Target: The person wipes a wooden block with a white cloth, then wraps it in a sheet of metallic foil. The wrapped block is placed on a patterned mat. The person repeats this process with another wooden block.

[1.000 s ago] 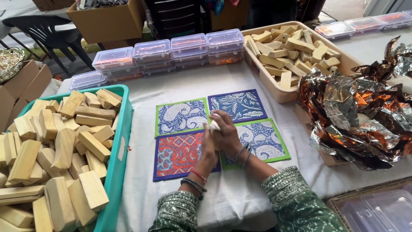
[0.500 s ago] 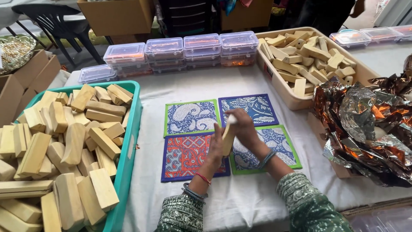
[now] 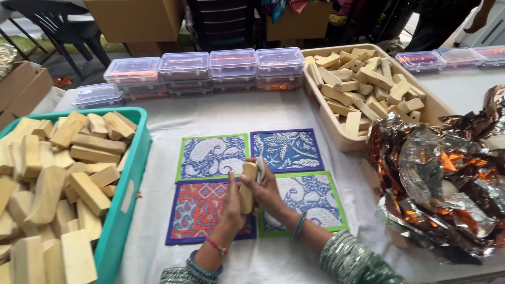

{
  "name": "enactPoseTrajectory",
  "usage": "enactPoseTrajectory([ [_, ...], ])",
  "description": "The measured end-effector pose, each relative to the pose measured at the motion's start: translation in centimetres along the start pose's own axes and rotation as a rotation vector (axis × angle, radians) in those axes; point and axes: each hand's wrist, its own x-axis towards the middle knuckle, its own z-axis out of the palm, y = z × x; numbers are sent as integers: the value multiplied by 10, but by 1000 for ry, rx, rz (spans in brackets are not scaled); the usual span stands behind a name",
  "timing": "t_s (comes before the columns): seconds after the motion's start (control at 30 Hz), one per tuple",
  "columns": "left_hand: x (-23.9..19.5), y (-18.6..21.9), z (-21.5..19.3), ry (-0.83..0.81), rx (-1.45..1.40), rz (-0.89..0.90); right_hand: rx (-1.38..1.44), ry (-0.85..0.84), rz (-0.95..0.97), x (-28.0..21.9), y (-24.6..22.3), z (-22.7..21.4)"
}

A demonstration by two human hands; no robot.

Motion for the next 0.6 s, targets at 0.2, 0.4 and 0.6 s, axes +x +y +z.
enactPoseTrajectory([
  [0.2,-38,16,26,-104,195,68,-130,114,-156,-12,8,-13],
  [0.4,-4,-29,7,-78,427,214,-513,176,-419,-1,44,-47],
  [0.6,-17,-35,39,54,952,298,-1432,487,-1001,23,93,-96],
])
